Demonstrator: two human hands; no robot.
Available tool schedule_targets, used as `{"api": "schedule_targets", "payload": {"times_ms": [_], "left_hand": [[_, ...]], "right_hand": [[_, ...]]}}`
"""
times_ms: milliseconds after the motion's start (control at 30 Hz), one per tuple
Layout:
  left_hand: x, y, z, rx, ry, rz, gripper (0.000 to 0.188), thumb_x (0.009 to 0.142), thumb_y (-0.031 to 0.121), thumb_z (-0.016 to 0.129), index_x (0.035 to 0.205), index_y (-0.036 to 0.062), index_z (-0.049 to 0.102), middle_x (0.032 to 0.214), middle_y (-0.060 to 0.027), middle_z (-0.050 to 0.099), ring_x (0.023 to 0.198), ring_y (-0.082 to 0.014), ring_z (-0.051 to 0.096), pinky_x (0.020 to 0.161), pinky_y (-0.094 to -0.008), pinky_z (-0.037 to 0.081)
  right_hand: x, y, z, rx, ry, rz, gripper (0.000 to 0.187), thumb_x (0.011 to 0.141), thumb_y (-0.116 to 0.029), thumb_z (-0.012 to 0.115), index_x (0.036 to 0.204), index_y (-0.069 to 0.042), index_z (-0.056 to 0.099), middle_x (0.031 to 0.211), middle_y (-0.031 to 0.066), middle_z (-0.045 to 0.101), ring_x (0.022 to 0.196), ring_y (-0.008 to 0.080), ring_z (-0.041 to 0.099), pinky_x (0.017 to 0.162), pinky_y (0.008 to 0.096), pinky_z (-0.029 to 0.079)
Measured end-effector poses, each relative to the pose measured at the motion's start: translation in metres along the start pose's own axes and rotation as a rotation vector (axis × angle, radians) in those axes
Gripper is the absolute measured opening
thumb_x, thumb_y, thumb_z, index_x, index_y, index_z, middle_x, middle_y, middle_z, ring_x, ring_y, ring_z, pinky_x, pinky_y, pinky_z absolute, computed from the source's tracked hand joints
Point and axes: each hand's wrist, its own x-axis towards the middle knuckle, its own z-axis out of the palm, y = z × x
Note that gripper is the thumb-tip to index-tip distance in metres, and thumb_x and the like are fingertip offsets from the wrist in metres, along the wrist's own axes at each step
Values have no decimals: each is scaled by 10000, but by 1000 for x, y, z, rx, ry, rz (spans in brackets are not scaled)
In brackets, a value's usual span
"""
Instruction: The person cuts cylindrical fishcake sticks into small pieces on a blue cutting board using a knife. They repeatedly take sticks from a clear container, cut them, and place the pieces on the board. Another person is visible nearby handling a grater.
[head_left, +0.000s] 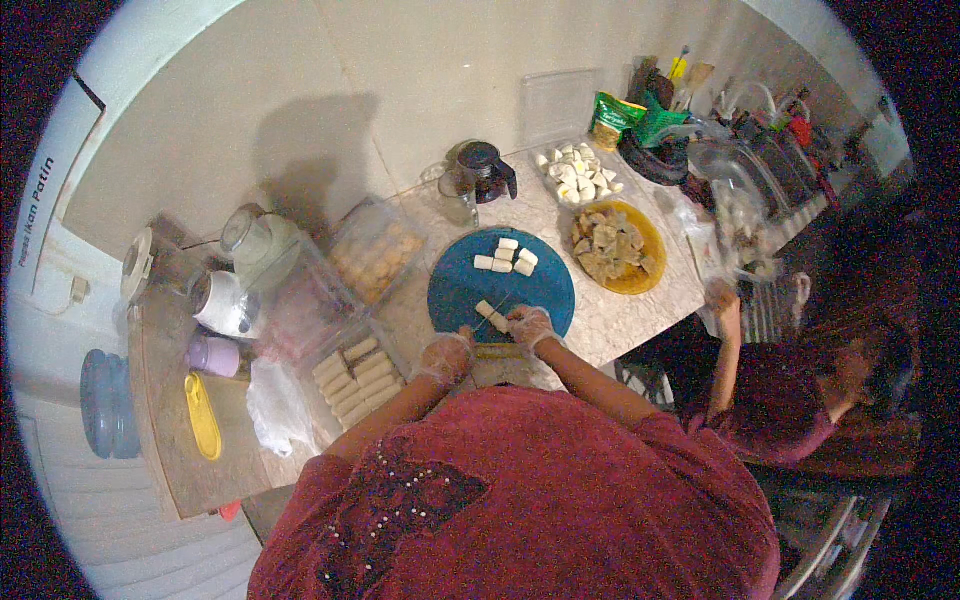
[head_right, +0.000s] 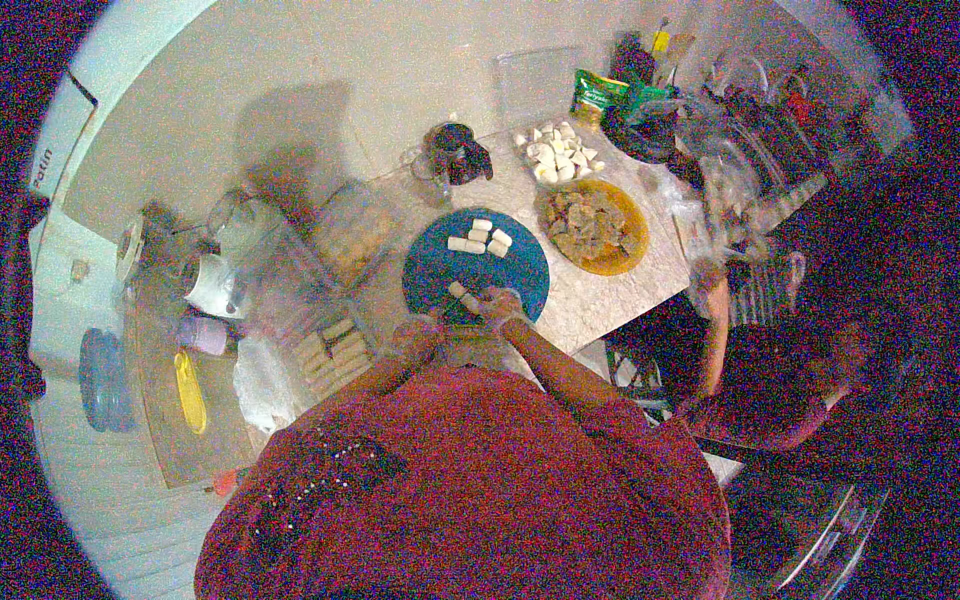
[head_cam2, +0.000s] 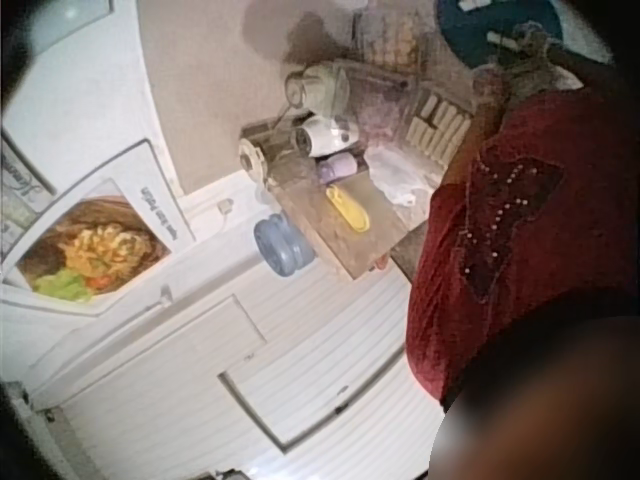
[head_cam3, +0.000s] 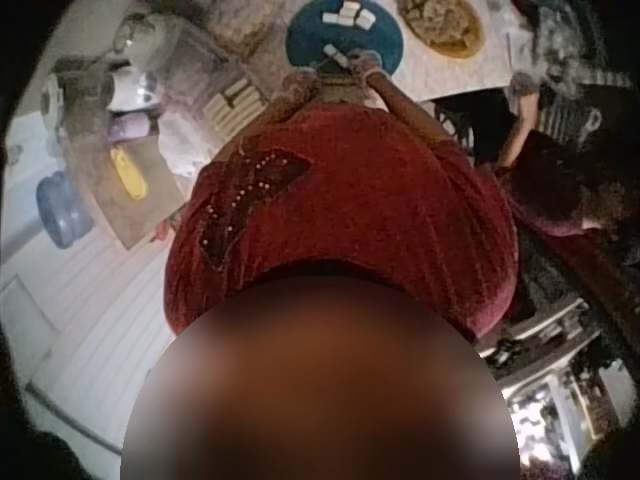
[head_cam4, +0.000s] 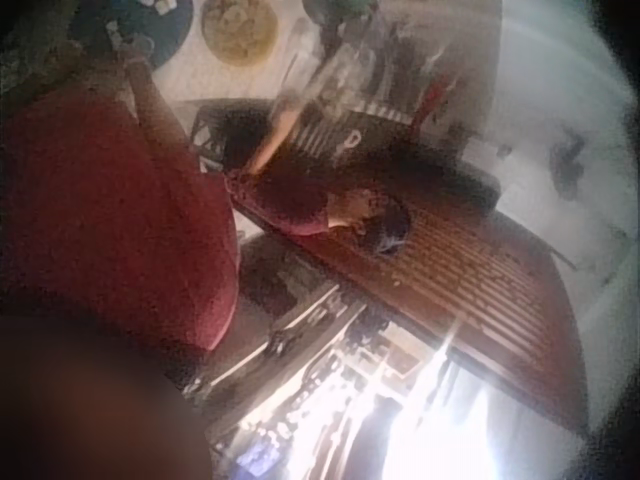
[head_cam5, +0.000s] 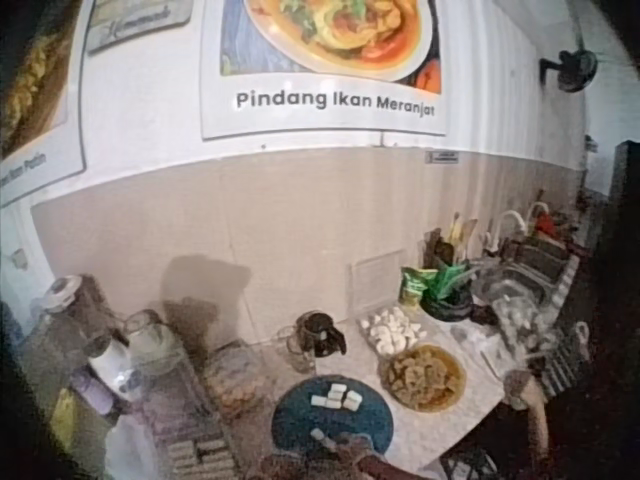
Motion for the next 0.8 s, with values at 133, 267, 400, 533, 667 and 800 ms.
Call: {"api": "schedule_targets", "payload": {"times_ms": [133, 267, 400, 533, 667, 800], "left_hand": [[5, 3, 1, 57, 10, -8, 258, 1011, 219, 475, 1143, 25, 580, 1003, -244, 741, 938, -446, 736, 764, -547, 587], [1, 1, 2, 59, 3, -9, 249, 1005, 201, 479, 1168, 34, 568, 990, -243, 738, 941, -447, 733, 778, -556, 579], [-3, -7, 5, 51, 83, 111, 251, 1008, 214, 492, 1187, 43, 533, 957, -239, 729, 922, -443, 730, 756, -565, 572], [0, -6, 9, -7, 7, 26, 234, 1009, 220, 502, 1171, 53, 521, 949, -237, 726, 913, -443, 728, 739, -566, 569], [3, -4, 8, -17, 2, 66, 228, 996, 207, 523, 1163, 52, 522, 956, -237, 729, 903, -441, 732, 742, -559, 575], [4, -3, 10, 68, -23, 33, 258, 979, 187, 542, 1186, 37, 511, 952, -245, 731, 900, -439, 740, 736, -552, 584]], "right_hand": [[11, 15, 14, 6, 36, 35, 291, 835, -318, 693, 1042, -137, 787, 1029, 164, 765, 968, 338, 730, 880, 418, 568], [22, 28, 27, -13, 48, 91, 301, 845, -331, 681, 1045, -132, 785, 1034, 163, 765, 953, 343, 730, 865, 430, 569], [31, 31, 22, 52, 99, 31, 291, 896, -327, 646, 1054, -116, 768, 1065, 183, 750, 1002, 350, 714, 892, 434, 554], [42, 26, 9, -54, 40, -77, 295, 958, -292, 583, 1123, -93, 726, 1172, 203, 713, 1092, 360, 678, 949, 439, 528], [56, 18, 2, -336, -75, -138, 327, 962, -220, 564, 1249, -105, 670, 1283, 194, 670, 1133, 381, 655, 989, 447, 514], [67, 17, 3, -455, -152, -185, 371, 943, -178, 578, 1305, -149, 652, 1301, 171, 667, 1170, 374, 652, 995, 443, 522]]}}
